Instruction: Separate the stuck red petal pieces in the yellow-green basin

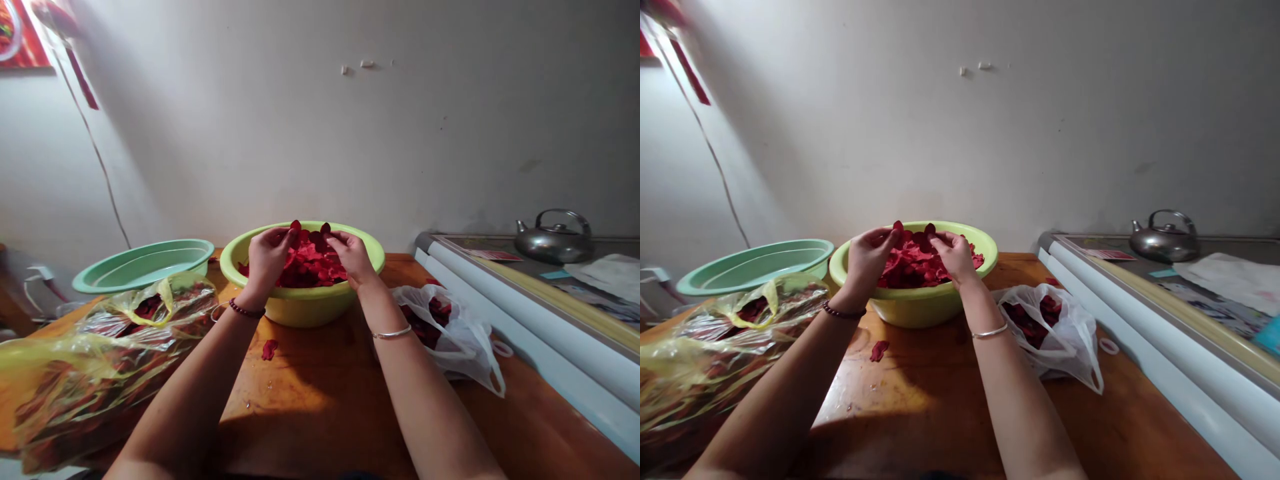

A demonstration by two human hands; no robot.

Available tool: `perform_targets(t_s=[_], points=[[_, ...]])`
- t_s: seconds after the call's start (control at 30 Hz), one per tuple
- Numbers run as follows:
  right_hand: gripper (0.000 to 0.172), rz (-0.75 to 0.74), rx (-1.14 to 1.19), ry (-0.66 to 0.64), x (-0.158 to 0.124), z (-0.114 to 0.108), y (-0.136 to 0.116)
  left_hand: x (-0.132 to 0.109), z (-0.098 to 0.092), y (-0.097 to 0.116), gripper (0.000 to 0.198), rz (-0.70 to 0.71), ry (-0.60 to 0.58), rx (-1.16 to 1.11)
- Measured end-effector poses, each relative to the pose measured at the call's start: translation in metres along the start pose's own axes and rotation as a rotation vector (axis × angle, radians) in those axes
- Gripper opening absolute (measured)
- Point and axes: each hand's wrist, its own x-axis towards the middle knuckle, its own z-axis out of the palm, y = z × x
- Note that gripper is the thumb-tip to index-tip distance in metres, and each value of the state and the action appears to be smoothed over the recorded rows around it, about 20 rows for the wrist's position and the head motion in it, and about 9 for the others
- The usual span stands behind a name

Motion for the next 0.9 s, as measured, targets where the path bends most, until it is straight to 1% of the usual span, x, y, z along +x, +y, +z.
perform_targets(t_s=[0.1,0.17,0.23,0.3,0.33,0.37,0.43,0.5,0.53,0.63,0.73,0.83,0.9], points=[[0.028,0.007,-0.006,-0.014,0.001,-0.001,0.001,-0.002,0.0,0.002,0.027,-0.039,0.027,0.005],[0.027,0.004,-0.008,0.029,0.002,-0.001,0.002,-0.002,0.0,0.002,0.03,-0.062,0.058,-0.005],[0.026,-0.007,-0.011,0.088,0.003,-0.001,0.002,-0.001,0.0,0.002,0.037,-0.069,0.096,-0.028],[0.027,-0.015,-0.019,0.101,0.002,0.0,0.002,-0.001,0.0,0.002,0.044,-0.024,0.134,-0.013],[0.028,-0.015,-0.024,0.076,0.001,0.001,0.001,0.0,0.0,0.003,0.042,0.017,0.135,0.013],[0.03,-0.014,-0.028,0.034,0.0,0.002,0.0,-0.001,0.001,0.003,0.039,0.058,0.11,0.04],[0.033,-0.015,-0.035,-0.072,-0.003,0.004,-0.001,-0.002,0.001,0.004,0.035,0.106,-0.013,0.083],[0.036,-0.024,-0.028,-0.142,-0.005,0.006,-0.002,-0.003,0.002,0.004,0.03,0.092,-0.116,0.118],[0.038,-0.031,-0.019,-0.154,-0.006,0.007,-0.003,-0.004,0.002,0.004,0.026,0.078,-0.131,0.141],[0.041,-0.051,0.005,-0.137,-0.006,0.008,-0.002,-0.005,0.002,0.001,0.019,0.084,-0.093,0.212],[0.043,-0.043,0.018,-0.063,-0.005,0.009,0.0,-0.006,0.002,0.001,0.017,0.138,-0.092,0.227],[0.045,-0.019,0.025,-0.012,-0.003,0.009,0.0,-0.005,0.002,0.002,0.016,0.129,-0.101,0.175],[0.045,-0.006,0.035,-0.015,-0.003,0.008,0.0,-0.003,0.001,0.001,0.019,0.091,-0.034,0.088]])
